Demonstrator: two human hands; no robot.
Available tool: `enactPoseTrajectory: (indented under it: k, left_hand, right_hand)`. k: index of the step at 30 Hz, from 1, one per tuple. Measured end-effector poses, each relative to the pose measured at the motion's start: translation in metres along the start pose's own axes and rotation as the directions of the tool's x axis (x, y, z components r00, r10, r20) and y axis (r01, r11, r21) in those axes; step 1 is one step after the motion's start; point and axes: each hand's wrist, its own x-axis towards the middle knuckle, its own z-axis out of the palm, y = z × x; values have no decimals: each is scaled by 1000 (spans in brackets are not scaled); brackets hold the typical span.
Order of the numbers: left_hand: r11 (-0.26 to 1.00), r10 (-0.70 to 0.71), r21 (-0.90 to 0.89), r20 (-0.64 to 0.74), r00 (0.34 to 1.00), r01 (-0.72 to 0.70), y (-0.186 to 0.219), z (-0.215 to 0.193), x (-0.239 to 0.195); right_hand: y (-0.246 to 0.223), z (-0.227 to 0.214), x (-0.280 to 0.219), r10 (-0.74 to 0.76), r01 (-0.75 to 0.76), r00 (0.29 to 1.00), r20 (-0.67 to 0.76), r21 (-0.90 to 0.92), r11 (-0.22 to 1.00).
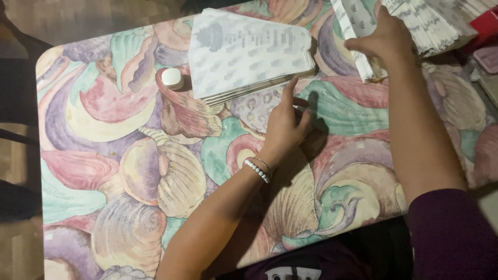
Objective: Folding individual sheets of printed paper into a specific shape and stacking them on a table.
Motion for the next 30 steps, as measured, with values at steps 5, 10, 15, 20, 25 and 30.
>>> enactPoseTrajectory:
  k: [5, 10, 15, 20, 25, 30]
  left_hand:
    - [1000, -26, 6, 18, 999, 26, 4, -3, 0]
    - [1000, -11, 13, 18, 1000, 11, 11, -5, 5]
    - [982, 190, 41, -294, 937, -186, 19, -31, 18]
    - [931, 365, 162, -360, 858, -328, 42, -89, 30]
    - [841, 489, 404, -284, 825, -359, 50, -146, 21]
    - [711, 619, 611, -308, 723, -348, 17, -162, 19]
  right_hand:
    - [-12, -4, -12, 52, -52, 999, 5, 59, 997]
    - [-24, -4, -23, 80, -71, 996, -48, 166, 984]
    - [-52, 48, -47, -667, 768, 632, -394, 201, 608]
    - [-125, 75, -78, -722, 739, 671, 170, -71, 670]
    - [-128, 85, -97, -946, 875, 323, -28, -373, 309]
    - [-119, 101, -90, -956, 895, 243, -162, -344, 285]
